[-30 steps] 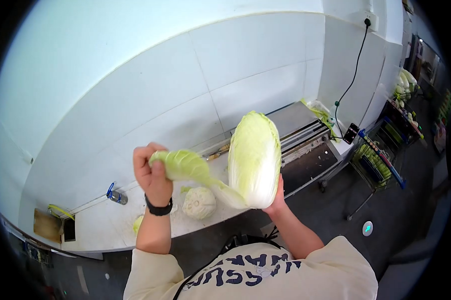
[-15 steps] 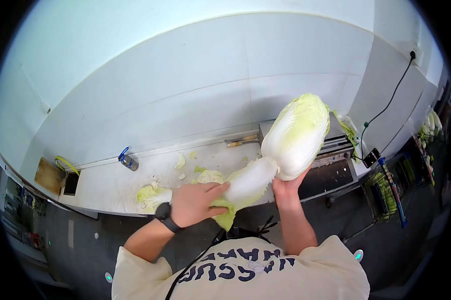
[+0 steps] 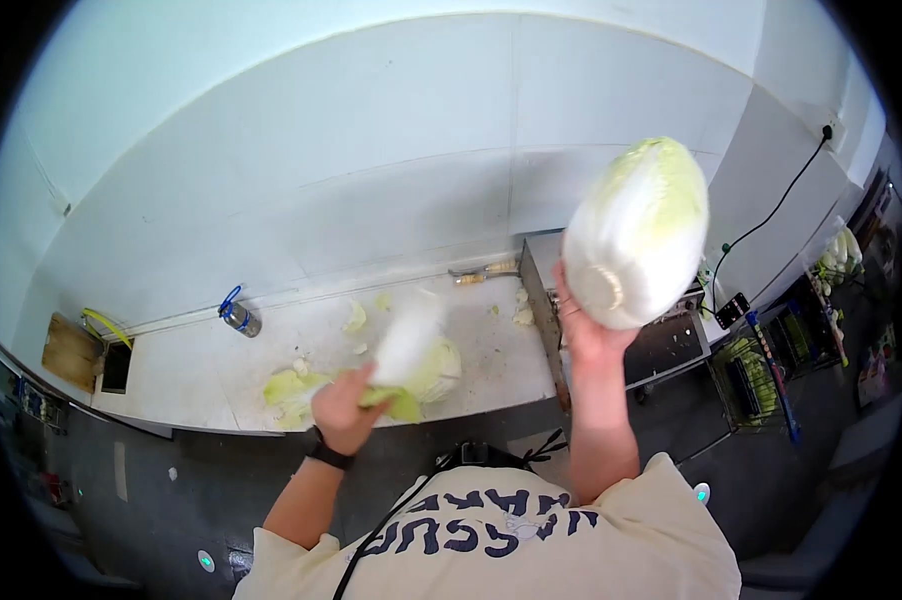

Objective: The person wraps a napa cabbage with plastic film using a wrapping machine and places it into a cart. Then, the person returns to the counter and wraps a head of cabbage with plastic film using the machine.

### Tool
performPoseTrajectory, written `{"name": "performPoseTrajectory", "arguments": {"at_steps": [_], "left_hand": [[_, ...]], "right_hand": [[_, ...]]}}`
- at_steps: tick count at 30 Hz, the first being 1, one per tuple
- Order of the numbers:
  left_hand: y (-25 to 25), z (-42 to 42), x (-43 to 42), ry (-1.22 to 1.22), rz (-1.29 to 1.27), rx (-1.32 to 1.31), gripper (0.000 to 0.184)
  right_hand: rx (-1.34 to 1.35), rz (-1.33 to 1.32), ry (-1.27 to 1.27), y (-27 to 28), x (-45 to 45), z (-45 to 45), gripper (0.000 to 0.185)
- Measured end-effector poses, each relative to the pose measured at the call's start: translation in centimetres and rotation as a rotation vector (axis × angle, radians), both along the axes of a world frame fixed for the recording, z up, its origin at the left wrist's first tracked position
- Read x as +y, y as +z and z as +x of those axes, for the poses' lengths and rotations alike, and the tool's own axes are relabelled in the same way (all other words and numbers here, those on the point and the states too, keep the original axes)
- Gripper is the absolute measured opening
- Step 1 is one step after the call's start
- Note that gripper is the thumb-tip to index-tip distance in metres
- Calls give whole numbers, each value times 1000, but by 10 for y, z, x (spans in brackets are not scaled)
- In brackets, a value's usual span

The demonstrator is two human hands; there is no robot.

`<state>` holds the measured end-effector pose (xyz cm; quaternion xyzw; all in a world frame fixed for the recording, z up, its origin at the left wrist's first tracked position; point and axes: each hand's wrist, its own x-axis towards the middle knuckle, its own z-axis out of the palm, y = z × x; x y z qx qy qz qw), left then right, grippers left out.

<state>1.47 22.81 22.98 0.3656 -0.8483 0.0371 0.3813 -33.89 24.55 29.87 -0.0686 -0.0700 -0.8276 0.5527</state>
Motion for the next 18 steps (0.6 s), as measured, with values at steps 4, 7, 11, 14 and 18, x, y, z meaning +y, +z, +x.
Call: {"name": "performPoseTrajectory", "arguments": {"at_steps": [4, 7, 11, 14, 18], "left_hand": [[-83, 76, -64, 268, 183, 132, 59], [-116, 116, -91, 416, 424, -268, 53], [-106, 65, -130, 57, 774, 137, 35], [-26, -42, -122, -465, 1087, 484, 32], [44, -188, -91, -992, 1288, 735, 63]], "right_hand": [[72, 210, -135, 2, 4, -13, 75], [17, 222, -168, -1, 17, -11, 64], [215, 80, -228, -28, 25, -21, 63], [319, 283, -437, -12, 35, -14, 66], [834, 593, -419, -24, 61, -50, 83]]}}
